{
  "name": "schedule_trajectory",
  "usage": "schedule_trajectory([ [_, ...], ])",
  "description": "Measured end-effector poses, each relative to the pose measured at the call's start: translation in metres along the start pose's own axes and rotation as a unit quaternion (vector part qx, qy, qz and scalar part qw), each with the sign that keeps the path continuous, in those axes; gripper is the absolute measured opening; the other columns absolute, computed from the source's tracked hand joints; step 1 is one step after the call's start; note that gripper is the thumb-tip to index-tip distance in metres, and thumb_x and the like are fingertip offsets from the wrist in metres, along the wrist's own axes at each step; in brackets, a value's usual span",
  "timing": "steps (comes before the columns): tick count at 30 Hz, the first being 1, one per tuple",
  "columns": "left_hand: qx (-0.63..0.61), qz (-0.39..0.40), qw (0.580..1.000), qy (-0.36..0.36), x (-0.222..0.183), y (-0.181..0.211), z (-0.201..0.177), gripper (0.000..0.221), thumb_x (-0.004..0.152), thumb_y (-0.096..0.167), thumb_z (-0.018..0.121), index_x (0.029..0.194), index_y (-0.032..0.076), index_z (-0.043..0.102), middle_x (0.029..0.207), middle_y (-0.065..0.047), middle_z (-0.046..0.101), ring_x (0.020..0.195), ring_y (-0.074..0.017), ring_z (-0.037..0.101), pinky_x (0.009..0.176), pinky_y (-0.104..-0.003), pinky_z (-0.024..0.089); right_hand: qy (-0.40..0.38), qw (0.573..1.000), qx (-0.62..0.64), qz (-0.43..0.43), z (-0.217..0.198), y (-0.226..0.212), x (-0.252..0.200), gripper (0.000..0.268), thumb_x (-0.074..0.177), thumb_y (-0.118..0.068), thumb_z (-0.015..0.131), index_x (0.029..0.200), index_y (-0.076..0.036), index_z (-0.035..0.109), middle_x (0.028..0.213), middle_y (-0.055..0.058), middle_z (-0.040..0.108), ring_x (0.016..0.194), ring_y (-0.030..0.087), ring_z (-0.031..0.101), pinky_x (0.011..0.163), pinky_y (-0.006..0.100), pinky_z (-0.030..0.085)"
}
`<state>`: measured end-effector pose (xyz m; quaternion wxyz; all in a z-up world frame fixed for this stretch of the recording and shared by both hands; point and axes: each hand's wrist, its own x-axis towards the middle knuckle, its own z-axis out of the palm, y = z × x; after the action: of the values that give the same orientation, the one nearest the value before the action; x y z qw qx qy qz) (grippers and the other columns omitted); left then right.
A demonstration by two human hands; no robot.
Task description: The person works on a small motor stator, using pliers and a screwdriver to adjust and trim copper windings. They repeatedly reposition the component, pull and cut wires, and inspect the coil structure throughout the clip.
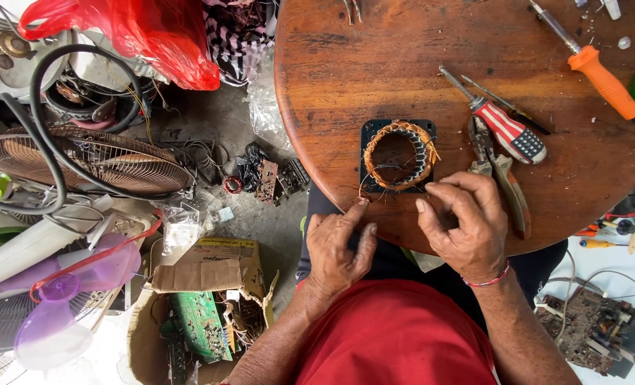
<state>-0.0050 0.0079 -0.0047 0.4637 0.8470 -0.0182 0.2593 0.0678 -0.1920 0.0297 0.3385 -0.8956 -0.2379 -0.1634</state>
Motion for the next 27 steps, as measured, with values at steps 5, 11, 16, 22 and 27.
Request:
schedule_trajectory([
  [5,-0.015,-0.013,1.0,0.018,-0.002,-0.01,-0.001,0.029,0.091,0.02,0.072,0.115,0.006,0.076,0.064,-0.004,0.063,0.055,-0.0244,0.063,0.063,-0.036,0.046,-0.009,0.999,-0.027,-0.033,0.007,-0.012,0.012,0.02,0.088,-0.021,0.085,0.105,-0.012,0.079,0.11,0.009,0.065,0.083,0.025,0.069,0.068,0.036,0.061],
  [11,-0.024,-0.021,0.999,0.026,0.001,-0.012,-0.006,0.028,0.091,0.019,0.073,0.114,0.005,0.076,0.062,-0.005,0.062,0.052,-0.0245,0.061,0.062,-0.035,0.046,-0.01,0.997,-0.059,-0.056,0.022,-0.003,0.008,0.011,0.088,-0.018,0.083,0.099,-0.016,0.079,0.109,0.006,0.066,0.08,0.023,0.07,0.072,0.035,0.062],
  [16,-0.027,-0.024,0.999,0.026,0.001,-0.014,-0.007,0.028,0.091,0.018,0.073,0.115,0.004,0.076,0.061,-0.006,0.061,0.051,-0.0247,0.06,0.062,-0.036,0.046,-0.014,0.998,-0.042,-0.044,0.026,0.001,0.01,0.007,0.09,-0.014,0.078,0.097,-0.015,0.077,0.108,0.005,0.066,0.085,0.024,0.071,0.076,0.036,0.061],
  [22,-0.036,-0.029,0.998,0.039,0.001,-0.026,-0.009,0.029,0.092,0.017,0.072,0.117,0.002,0.075,0.064,-0.008,0.062,0.053,-0.0264,0.062,0.063,-0.037,0.046,-0.041,0.999,0.005,0.006,0.014,-0.007,0.016,0.006,0.092,-0.012,0.076,0.098,-0.013,0.076,0.111,0.006,0.065,0.083,0.025,0.071,0.068,0.033,0.061],
  [27,-0.108,-0.14,0.983,0.048,0.021,-0.032,-0.013,0.036,0.099,0.024,0.067,0.129,0.004,0.068,0.095,-0.018,0.069,0.076,-0.0325,0.066,0.068,-0.042,0.053,-0.042,0.991,0.054,0.118,-0.005,0.0,0.013,0.022,0.105,-0.02,0.065,0.122,-0.005,0.067,0.11,0.014,0.059,0.073,0.023,0.064,0.057,0.034,0.054],
])
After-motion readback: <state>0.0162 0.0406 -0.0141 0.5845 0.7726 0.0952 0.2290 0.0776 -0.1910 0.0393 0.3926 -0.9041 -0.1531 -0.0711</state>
